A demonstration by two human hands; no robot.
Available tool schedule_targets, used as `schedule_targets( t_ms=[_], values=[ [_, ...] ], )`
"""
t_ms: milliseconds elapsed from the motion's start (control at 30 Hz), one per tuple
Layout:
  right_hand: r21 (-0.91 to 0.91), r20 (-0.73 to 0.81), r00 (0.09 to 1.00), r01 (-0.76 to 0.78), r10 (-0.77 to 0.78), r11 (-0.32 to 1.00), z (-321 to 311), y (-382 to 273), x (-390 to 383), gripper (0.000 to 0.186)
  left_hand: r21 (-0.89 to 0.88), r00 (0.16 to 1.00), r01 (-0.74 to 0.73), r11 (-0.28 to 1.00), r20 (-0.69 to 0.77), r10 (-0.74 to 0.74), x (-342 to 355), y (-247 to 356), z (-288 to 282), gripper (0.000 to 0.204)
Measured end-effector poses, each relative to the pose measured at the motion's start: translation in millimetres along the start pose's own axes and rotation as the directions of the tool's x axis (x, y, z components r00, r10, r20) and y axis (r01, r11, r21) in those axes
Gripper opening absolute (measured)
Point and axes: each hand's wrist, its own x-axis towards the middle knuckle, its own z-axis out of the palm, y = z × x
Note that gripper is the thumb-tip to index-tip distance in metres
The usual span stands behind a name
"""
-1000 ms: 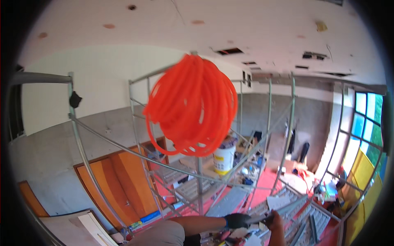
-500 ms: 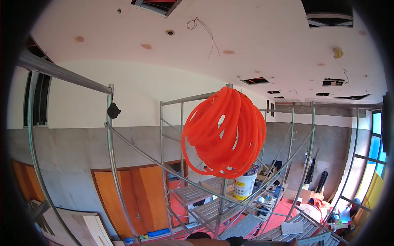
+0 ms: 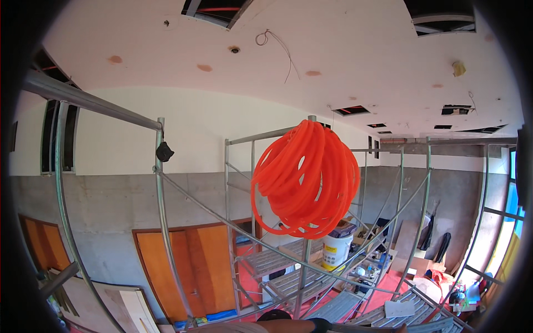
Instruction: The person prepares and installs metal ceiling tracks while working on scaffolding. The person uses an electric drill to fasten tracks, cuts sections of metal framing using metal snips, and fits the cut metal tracks into a rectangular ceiling opening.
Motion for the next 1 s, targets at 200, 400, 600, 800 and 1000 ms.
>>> schedule_targets(
  t_ms=[200,400,600,800,1000],
  values=[
    [0.384,0.255,0.928,-0.356,0.273,0.852,10.4,12.5,24.4,0.061,0.056,0.992,-0.093,0.994,0.096,0.087,17.0,-10.2,17.1,0.059],
    [0.623,0.284,0.914,-0.406,0.29,0.669,34.4,40.3,52.9,0.063,0.066,0.965,-0.215,0.974,0.165,0.202,33.8,-18.6,32.9,0.053],
    [0.066,0.29,0.876,-0.421,0.386,0.905,-15.0,21.4,27.4,0.076,0.065,0.931,-0.305,0.95,0.231,0.283,49.2,-43.3,43.9,0.047],
    [0.295,0.172,0.852,-0.523,0.494,0.8,-49.9,5.4,34.7,0.073,0.012,0.949,-0.268,0.963,0.177,0.262,44.9,-22.5,42.1,0.047],
    [0.751,0.027,0.927,-0.265,0.373,0.604,-60.7,-13.7,16.3,0.071,-0.154,0.961,-0.237,0.959,0.106,0.255,29.4,-11.6,31.4,0.05]
  ],
)
